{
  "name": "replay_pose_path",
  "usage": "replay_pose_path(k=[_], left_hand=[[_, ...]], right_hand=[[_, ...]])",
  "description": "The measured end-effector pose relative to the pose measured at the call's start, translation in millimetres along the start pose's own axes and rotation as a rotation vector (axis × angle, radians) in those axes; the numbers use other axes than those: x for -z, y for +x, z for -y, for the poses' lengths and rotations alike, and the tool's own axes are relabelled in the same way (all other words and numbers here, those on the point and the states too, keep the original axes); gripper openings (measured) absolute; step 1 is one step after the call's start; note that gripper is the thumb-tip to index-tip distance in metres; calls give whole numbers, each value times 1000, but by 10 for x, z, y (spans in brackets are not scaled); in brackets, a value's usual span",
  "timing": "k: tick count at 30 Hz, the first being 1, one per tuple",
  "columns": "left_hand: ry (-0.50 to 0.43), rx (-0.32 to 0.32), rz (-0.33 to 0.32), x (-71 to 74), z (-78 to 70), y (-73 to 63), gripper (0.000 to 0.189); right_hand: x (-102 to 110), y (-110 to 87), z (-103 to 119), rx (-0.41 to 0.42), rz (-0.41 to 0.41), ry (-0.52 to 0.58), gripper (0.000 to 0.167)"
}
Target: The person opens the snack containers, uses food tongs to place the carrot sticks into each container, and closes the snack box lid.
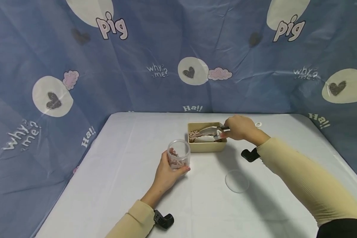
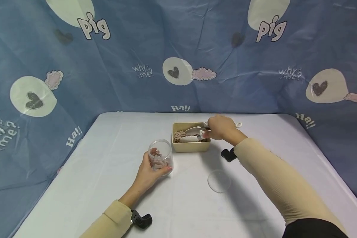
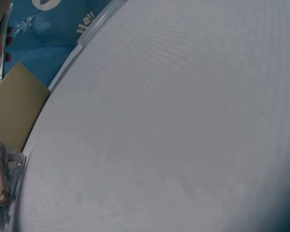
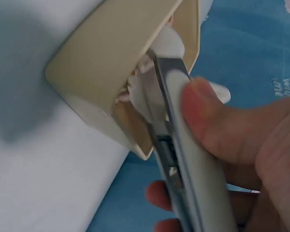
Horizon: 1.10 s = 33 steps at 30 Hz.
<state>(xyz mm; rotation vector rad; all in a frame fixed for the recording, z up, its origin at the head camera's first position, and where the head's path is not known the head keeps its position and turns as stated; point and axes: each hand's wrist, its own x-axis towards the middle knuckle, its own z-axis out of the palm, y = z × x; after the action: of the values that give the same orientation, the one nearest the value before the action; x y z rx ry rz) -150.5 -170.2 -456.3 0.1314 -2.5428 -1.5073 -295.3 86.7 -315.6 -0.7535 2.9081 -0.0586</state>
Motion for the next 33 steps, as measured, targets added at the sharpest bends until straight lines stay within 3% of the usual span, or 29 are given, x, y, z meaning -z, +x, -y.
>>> replay_pose_path(k=[6,17,22,28,33], left_hand=[[-7,3,-8,1,-7,-7,98],[-9,9,-6,-12,-25,-28,98],[-6,18,-8,-11,-24,-22,99],[-11,14,-1,-10,-4,-18,99],[0,9,2,6,-7,-21,99]], right_hand=[[-50,-107,-14,-8,-144,30,23],[-96,-271,-73,7,-264,70,22],[-177,-251,-74,-1,-244,62,31],[-153,-155,-6,5,-167,-1,27],[-141,-121,41,24,-198,-33,23]])
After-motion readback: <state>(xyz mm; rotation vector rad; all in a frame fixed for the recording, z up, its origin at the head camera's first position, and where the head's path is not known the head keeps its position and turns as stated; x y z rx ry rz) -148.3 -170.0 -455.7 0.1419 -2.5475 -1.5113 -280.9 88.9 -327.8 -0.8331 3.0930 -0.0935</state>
